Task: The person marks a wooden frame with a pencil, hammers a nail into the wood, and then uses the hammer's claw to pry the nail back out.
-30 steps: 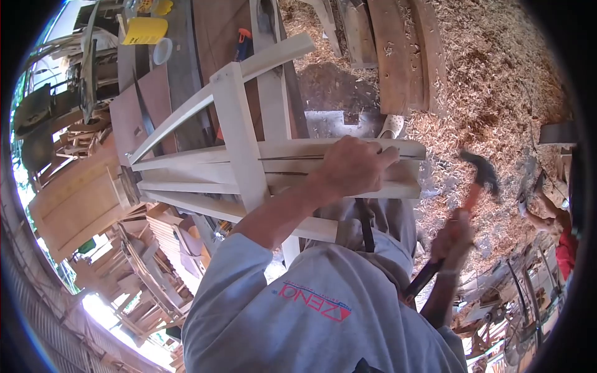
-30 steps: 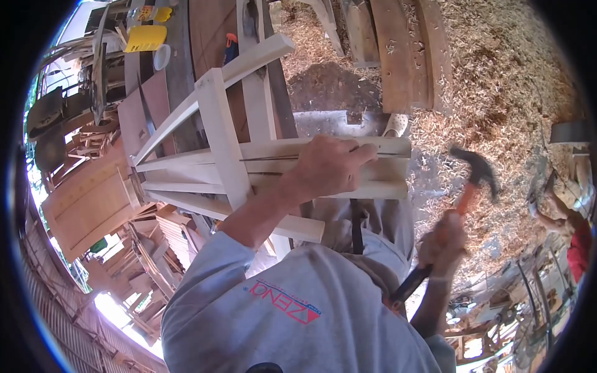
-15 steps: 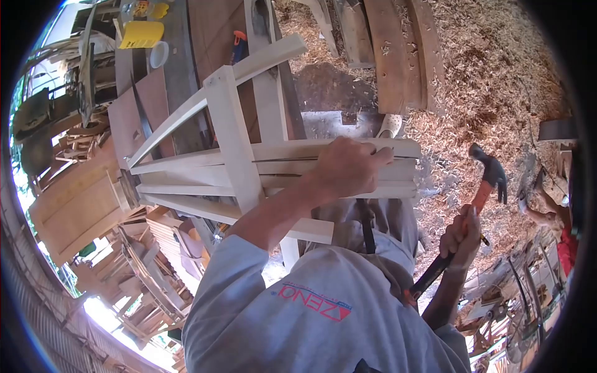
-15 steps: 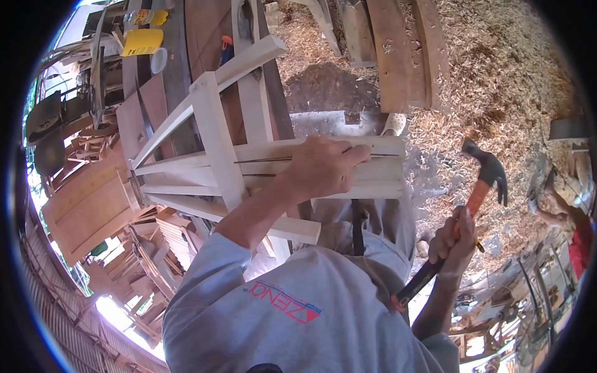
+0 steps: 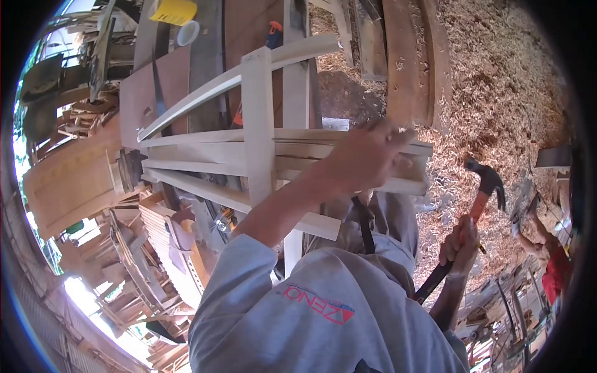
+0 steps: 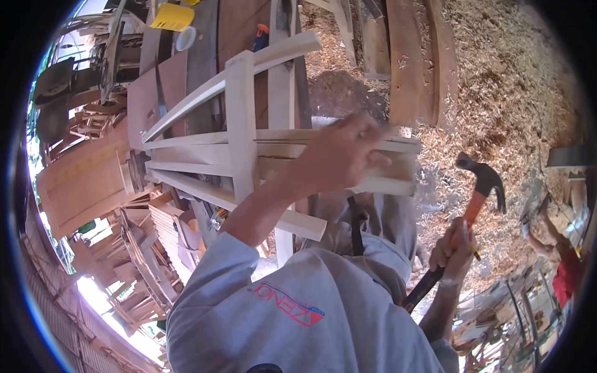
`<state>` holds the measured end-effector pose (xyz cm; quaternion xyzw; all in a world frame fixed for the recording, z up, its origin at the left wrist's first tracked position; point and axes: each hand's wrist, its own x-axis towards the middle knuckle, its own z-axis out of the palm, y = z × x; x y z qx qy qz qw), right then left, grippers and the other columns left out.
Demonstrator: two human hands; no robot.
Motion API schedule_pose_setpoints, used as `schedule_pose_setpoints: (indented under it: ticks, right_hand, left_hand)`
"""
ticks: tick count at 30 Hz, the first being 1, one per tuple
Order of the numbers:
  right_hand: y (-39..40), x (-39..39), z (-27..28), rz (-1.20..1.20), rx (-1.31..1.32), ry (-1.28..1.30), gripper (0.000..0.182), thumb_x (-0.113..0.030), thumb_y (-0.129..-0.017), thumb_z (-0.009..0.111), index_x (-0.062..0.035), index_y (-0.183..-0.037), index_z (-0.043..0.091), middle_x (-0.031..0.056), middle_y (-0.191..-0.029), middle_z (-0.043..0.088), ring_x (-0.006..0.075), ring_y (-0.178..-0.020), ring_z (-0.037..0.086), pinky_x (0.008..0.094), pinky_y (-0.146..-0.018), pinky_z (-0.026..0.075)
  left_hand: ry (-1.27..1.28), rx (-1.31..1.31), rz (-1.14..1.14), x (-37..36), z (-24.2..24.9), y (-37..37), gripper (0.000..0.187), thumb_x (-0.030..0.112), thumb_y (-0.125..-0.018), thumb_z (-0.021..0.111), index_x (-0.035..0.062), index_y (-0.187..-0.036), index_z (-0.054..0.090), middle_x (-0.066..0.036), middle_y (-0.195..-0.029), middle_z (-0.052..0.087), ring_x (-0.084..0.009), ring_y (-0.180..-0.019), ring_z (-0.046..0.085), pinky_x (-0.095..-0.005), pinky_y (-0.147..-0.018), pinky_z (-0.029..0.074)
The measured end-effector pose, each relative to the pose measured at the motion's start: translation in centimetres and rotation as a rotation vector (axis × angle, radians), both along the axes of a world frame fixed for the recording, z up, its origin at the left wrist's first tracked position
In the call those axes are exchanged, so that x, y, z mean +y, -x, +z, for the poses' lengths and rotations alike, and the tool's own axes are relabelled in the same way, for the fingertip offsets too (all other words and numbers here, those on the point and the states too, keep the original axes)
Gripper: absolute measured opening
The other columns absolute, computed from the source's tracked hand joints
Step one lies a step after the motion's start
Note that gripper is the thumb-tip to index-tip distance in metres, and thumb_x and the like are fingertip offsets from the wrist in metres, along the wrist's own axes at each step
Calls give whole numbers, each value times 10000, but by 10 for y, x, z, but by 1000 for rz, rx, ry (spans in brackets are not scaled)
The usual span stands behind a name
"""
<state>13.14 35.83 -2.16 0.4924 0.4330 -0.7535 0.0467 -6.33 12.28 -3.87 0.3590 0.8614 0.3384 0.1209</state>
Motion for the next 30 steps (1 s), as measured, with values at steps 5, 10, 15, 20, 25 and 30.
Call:
schedule_pose_setpoints:
  ticks: [5, 10, 15, 20, 25, 30]
  right_hand:
    - [-7, -31, -8, 131, 69, -40, 208, -240, -1018, 514, -111, -860, 474, -43, -482, 342, 76, -319, 332, 259, -282, 300]
    - [-2, -22, -10, 482, 297, -465, 165, -180, -974, 596, -41, -913, 530, -2, -540, 501, 81, -374, 435, 242, -369, 342]
    - [60, -45, -4, 679, 576, -782, 384, -99, -892, 705, 29, -1221, 554, 197, -985, 678, 270, -815, 683, 370, -692, 536]
    - [132, -79, -17, 997, 853, -997, 399, -69, -826, 726, 1, -1174, 542, 252, -1117, 610, 449, -943, 622, 442, -800, 517]
    - [128, -88, -33, 1184, 801, -1124, 359, -105, -814, 757, 5, -1084, 547, 211, -899, 655, 385, -816, 658, 440, -688, 503]
    - [125, -98, -13, 1201, 614, -1144, 316, -121, -802, 769, 3, -991, 547, 203, -836, 657, 410, -776, 657, 449, -666, 502]
  left_hand:
    - [153, 337, 434, -104, 39, 24, 582, 292, -870, 707, 29, -1342, 492, -177, -1279, 525, -349, -1252, 461, -451, -1057, 385]
    - [-84, -402, 727, -168, 26, -3, 702, 241, -789, 769, 45, -1376, 437, -190, -1278, 497, -325, -1178, 489, -441, -1074, 319]
    - [-58, -139, 688, -179, -11, -16, 904, 197, -667, 812, 45, -1439, 368, -169, -1314, 515, -308, -1232, 485, -411, -1064, 372]
    - [-269, -268, 661, -177, -17, -27, 869, 135, -632, 793, 61, -1404, 403, -181, -1322, 494, -328, -1278, 444, -432, -1078, 350]
    - [-163, -263, 666, -162, 4, -35, 819, 99, -636, 736, 74, -1378, 391, -188, -1317, 493, -387, -1270, 441, -441, -1089, 340]
    - [-217, -275, 628, -163, 2, -34, 800, 90, -654, 706, 77, -1379, 369, -199, -1318, 489, -400, -1276, 432, -446, -1090, 339]
